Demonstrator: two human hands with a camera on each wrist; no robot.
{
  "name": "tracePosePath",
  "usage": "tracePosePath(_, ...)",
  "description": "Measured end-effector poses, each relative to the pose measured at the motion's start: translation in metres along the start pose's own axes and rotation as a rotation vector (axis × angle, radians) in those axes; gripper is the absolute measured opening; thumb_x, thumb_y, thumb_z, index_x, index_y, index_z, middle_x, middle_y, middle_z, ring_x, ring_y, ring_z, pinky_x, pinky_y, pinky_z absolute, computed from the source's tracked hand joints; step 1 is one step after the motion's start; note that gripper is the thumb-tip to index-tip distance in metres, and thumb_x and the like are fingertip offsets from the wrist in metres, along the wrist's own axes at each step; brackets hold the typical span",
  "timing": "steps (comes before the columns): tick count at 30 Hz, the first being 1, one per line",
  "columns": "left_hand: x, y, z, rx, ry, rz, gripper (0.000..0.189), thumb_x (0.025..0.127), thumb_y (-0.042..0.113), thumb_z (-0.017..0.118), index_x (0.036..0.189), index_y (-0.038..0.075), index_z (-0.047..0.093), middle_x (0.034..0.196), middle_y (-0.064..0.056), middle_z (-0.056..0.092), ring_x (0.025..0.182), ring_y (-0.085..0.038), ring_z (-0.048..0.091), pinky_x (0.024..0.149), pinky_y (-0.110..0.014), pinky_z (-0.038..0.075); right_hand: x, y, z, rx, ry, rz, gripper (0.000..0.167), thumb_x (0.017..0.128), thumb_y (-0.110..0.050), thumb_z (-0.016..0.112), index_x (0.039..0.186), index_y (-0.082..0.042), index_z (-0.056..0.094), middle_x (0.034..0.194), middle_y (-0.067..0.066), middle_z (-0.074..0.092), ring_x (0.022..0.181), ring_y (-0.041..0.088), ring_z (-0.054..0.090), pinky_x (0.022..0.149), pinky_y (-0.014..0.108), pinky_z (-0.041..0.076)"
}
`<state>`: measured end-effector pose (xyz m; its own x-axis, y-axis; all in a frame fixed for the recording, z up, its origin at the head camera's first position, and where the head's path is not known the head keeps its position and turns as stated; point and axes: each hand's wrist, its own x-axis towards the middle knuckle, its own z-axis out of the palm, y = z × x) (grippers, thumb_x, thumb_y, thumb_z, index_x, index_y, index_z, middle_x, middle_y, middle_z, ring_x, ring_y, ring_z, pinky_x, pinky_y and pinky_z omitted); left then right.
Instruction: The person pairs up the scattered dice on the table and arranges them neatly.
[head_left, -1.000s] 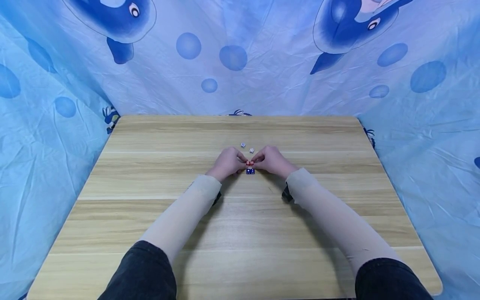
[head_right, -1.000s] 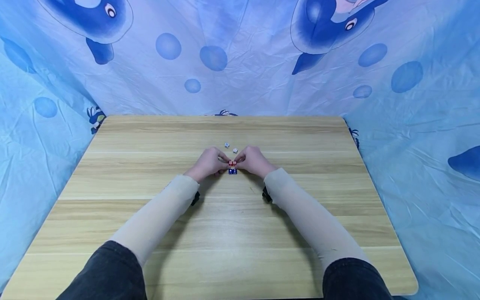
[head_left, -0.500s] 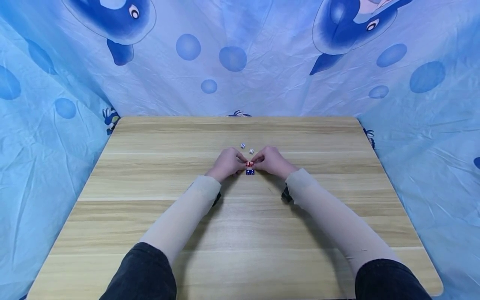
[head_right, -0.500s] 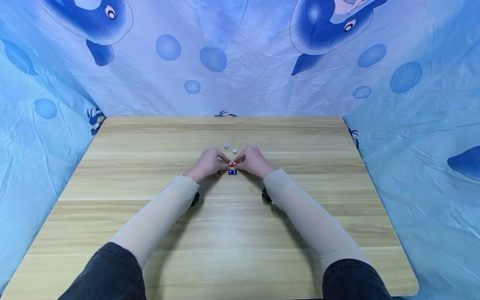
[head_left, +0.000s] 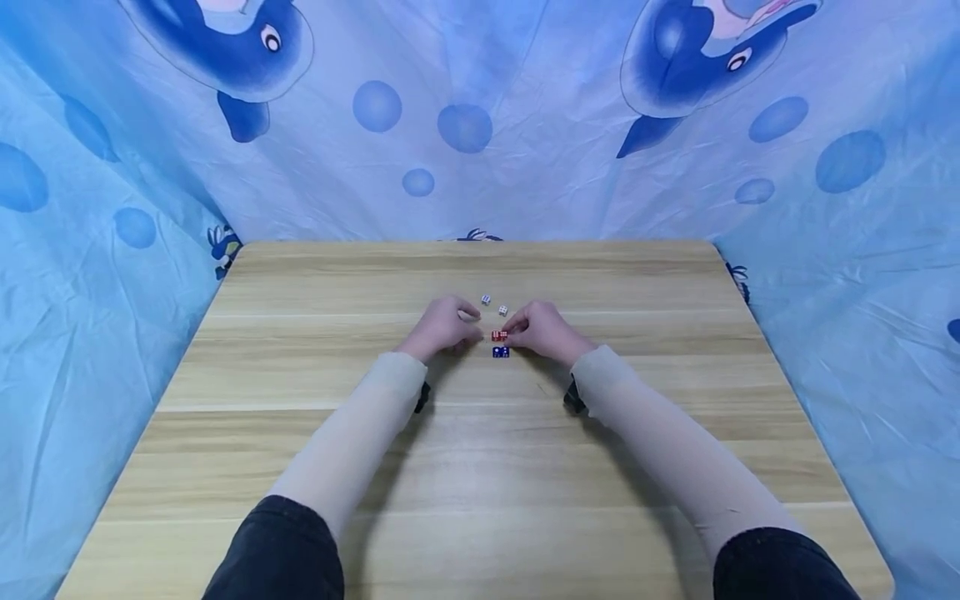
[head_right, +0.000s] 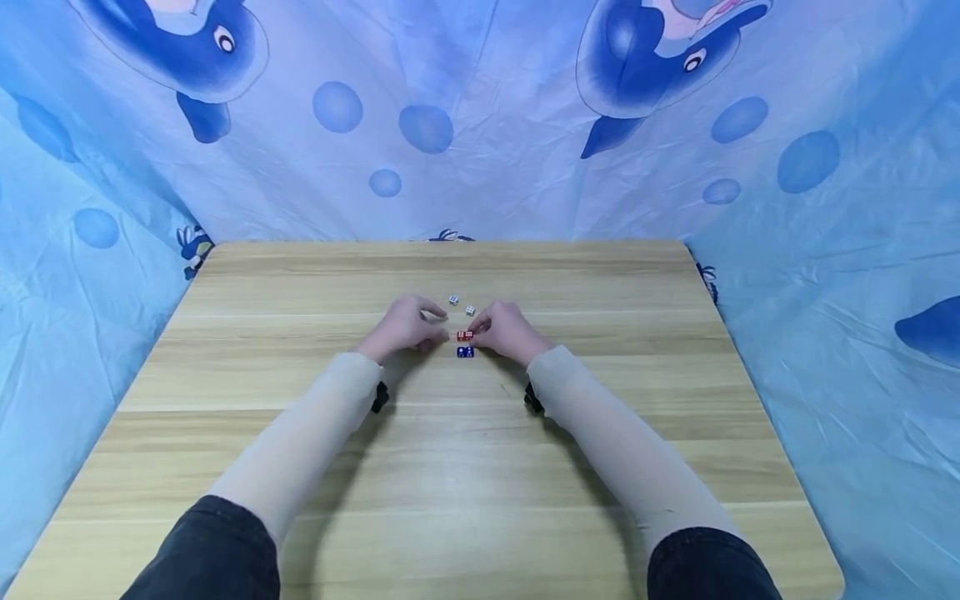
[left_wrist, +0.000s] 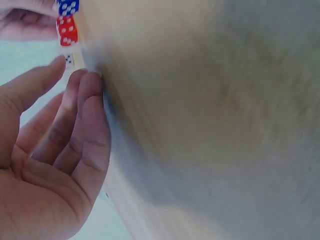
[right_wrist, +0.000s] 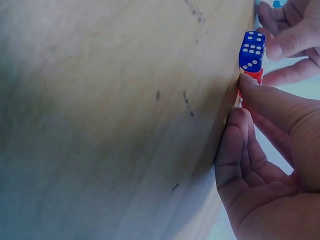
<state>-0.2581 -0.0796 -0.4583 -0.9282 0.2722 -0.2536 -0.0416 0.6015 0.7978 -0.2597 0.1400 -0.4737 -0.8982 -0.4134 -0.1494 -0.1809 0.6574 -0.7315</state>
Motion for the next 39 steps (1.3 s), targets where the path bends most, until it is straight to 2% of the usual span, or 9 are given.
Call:
tracePosePath(4, 0.011, -0.005, -0.008, -0.072, 0.005, 0.020, 0.047, 0.092, 0.012, 0.076, 0.135, 0.001, 0.062, 0.084, -0.012, 0.073, 0.069, -0.030, 0.069, 0.064, -0.040, 0.059, 0.000, -0.001, -0.001, 0.001, 0.006, 0.003, 0.020, 0.085, -0.012, 0.085, 0.104, -0.010, 0.080, 0.091, -0.001, 0.074, 0.080, 0.016, 0.067, 0.074, 0.031, 0.055)
tracePosePath(11, 0.033, -0.009, -0.014, -0.162, 0.027, 0.007, 0.048, 0.095, 0.013, 0.074, 0.139, 0.003, 0.058, 0.081, -0.016, 0.072, 0.064, -0.028, 0.069, 0.060, -0.039, 0.060, 0.001, -0.003, -0.004, -0.015, -0.001, 0.004, 0.019, 0.086, -0.013, 0.084, 0.105, -0.009, 0.080, 0.097, 0.000, 0.074, 0.085, 0.015, 0.066, 0.076, 0.031, 0.054)
tracePosePath(15, 0.040, -0.007, -0.013, -0.196, 0.013, -0.005, 0.048, 0.095, 0.012, 0.075, 0.139, 0.002, 0.059, 0.084, -0.017, 0.072, 0.062, -0.028, 0.068, 0.061, -0.039, 0.060, 0.000, -0.003, -0.004, -0.016, -0.005, -0.018, 0.020, 0.086, -0.013, 0.084, 0.105, -0.008, 0.080, 0.092, 0.000, 0.074, 0.082, 0.016, 0.066, 0.075, 0.031, 0.054)
tracePosePath(21, 0.047, -0.007, -0.010, -0.181, -0.019, -0.025, 0.044, 0.094, 0.013, 0.076, 0.135, 0.003, 0.063, 0.085, -0.016, 0.072, 0.058, -0.026, 0.066, 0.057, -0.036, 0.059, 0.000, 0.000, -0.002, -0.014, -0.014, -0.025, 0.020, 0.086, -0.012, 0.084, 0.105, -0.008, 0.080, 0.086, -0.003, 0.073, 0.077, 0.016, 0.065, 0.072, 0.030, 0.054)
tracePosePath(29, 0.056, -0.007, -0.005, -0.151, 0.003, -0.024, 0.031, 0.094, 0.010, 0.076, 0.123, 0.004, 0.071, 0.078, -0.017, 0.070, 0.052, -0.023, 0.063, 0.051, -0.035, 0.057, 0.000, -0.002, -0.001, -0.043, 0.006, -0.008, 0.020, 0.085, -0.013, 0.085, 0.104, -0.009, 0.080, 0.088, -0.003, 0.073, 0.076, 0.016, 0.063, 0.072, 0.031, 0.051)
tracePosePath(39, 0.057, -0.004, -0.003, -0.163, 0.023, -0.047, 0.019, 0.092, 0.007, 0.077, 0.111, 0.003, 0.076, 0.075, -0.018, 0.069, 0.051, -0.023, 0.062, 0.052, -0.036, 0.058, 0.002, 0.001, 0.000, -0.037, 0.014, -0.004, 0.017, 0.085, -0.012, 0.085, 0.102, -0.010, 0.081, 0.091, -0.004, 0.075, 0.081, 0.015, 0.065, 0.075, 0.030, 0.052)
